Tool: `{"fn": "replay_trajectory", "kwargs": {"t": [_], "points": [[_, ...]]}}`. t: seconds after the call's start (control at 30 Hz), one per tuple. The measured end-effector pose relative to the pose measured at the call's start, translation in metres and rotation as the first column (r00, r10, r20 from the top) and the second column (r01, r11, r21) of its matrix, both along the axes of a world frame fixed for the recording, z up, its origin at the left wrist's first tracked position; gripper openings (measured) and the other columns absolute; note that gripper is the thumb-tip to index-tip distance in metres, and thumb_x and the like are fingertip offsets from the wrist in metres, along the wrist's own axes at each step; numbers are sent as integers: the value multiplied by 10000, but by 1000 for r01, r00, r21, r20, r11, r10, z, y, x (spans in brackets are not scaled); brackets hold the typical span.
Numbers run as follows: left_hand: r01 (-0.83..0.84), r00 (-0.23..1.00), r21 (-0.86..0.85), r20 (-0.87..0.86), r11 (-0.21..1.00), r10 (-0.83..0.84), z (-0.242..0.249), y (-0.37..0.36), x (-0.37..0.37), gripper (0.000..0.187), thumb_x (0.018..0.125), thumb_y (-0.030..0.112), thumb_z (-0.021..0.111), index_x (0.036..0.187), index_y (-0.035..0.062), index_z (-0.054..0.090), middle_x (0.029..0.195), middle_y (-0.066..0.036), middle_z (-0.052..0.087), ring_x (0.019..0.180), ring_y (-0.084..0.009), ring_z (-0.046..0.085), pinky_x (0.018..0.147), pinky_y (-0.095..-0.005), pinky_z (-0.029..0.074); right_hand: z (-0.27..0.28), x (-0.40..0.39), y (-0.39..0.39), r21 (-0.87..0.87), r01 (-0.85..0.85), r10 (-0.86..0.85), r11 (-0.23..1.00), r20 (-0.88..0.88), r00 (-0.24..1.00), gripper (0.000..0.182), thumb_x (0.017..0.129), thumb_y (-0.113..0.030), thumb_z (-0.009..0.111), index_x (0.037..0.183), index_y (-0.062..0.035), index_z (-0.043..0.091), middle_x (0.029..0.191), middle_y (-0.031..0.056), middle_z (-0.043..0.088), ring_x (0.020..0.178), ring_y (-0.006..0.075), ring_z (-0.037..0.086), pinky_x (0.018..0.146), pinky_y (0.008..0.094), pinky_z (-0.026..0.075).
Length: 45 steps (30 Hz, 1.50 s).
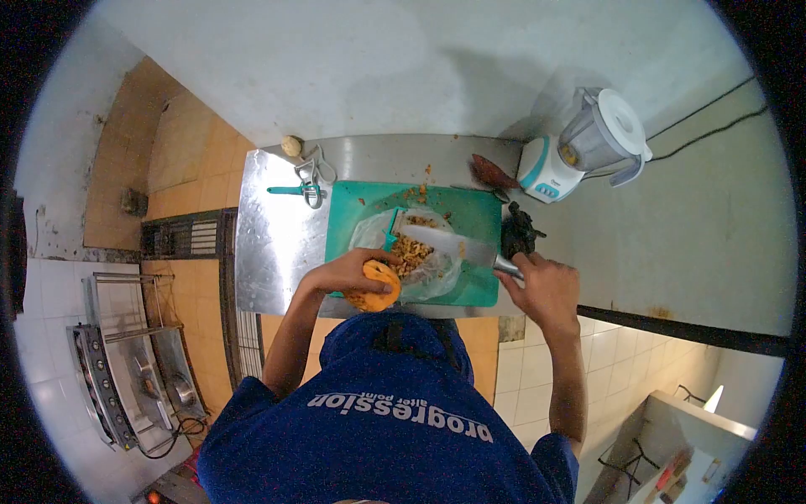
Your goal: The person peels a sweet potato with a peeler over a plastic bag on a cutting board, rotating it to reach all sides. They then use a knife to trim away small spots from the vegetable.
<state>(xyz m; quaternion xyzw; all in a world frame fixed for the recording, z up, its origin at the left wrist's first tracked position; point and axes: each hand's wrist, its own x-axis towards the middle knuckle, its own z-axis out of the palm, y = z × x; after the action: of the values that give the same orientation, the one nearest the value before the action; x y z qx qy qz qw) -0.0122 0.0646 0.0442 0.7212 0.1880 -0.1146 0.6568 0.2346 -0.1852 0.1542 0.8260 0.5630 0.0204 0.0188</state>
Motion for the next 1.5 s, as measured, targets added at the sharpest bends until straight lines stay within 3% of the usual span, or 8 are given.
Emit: {"fn": "replay_trajectory", "kwargs": {"t": [0.13, 0.33, 0.57, 0.73, 0.93, 1.0, 1.2, 1.5], "points": [[17, 1000, -38, -19, 999, -18, -1, 0, 0, 670, 752, 349, 838, 1300, 23, 633, 1167, -142, 687, 1017, -206, 655, 906, -308, 514, 5, -1, 4, 67, 52, -52, 996, 9, 999, 343, 841, -468, 729, 829, -129, 687, 677, 58, 636, 586, 285, 643, 522, 396, 468], [1, 1000, -94, -7, 996, -2, -6, 1, -2, 652, 752, 318, 839, 1296, 24, 633, 1177, -142, 683, 1038, -217, 654, 928, -313, 515, 4, -3, 0, -10, 31, -31, 999, -3, 1000, 350, 860, -490, 695, 846, -142, 655, 681, 47, 628, 597, 252, 659, 518, 384, 483], [-7, 999, -167, -38, 986, 1, -6, 0, 0, 619, 745, 297, 828, 1278, 38, 651, 1187, -136, 680, 1080, -220, 646, 976, -320, 498, 17, -9, 1, 96, -104, 96, 990, 78, 992, 289, 806, -400, 773, 809, -130, 670, 664, 28, 571, 558, 245, 609, 509, 373, 448], [10, 1000, -147, -24, 989, -14, -6, 0, 1, 628, 747, 322, 821, 1280, 35, 653, 1197, -139, 680, 1088, -229, 642, 982, -318, 488, 28, -11, 7, 106, -120, 105, 987, 133, 985, 289, 794, -398, 780, 833, -132, 674, 665, 26, 570, 552, 239, 607, 505, 369, 449], [-2, 1000, -144, -16, 990, 0, -4, 0, -2, 631, 757, 332, 813, 1282, 24, 650, 1217, -143, 675, 1102, -241, 636, 991, -322, 481, 25, -10, 8, 108, -111, 103, 988, 71, 992, 301, 804, -429, 764, 833, -138, 691, 662, 36, 579, 551, 253, 613, 498, 374, 449], [-1, 1000, -146, -6, 989, 0, -6, 1, -2, 633, 756, 331, 814, 1283, 22, 648, 1221, -143, 674, 1103, -242, 636, 991, -322, 480, 19, -9, 9, 129, -5, 0, 992, 38, 999, 313, 816, -449, 748, 845, -141, 704, 669, 42, 600, 567, 270, 627, 504, 379, 454], [-19, 1000, -166, -8, 986, 17, -2, 0, -3, 636, 753, 332, 818, 1287, 30, 649, 1234, -138, 666, 1102, -237, 634, 985, -320, 483, 13, -11, 4, 26, 16, -16, 1000, -28, 999, 320, 833, -472, 721, 847, -154, 689, 720, 58, 656, 607, 286, 662, 524, 411, 480], [-1, 1000, -137, -12, 991, -1, -8, 2, 0, 654, 726, 297, 835, 1294, 39, 638, 1180, -135, 681, 1065, -217, 647, 967, -309, 500, 16, -15, 4, 37, 104, -100, 994, -88, 991, 328, 837, -469, 720, 809, -143, 695, 698, 79, 665, 633, 294, 666, 554, 434, 473]]}}
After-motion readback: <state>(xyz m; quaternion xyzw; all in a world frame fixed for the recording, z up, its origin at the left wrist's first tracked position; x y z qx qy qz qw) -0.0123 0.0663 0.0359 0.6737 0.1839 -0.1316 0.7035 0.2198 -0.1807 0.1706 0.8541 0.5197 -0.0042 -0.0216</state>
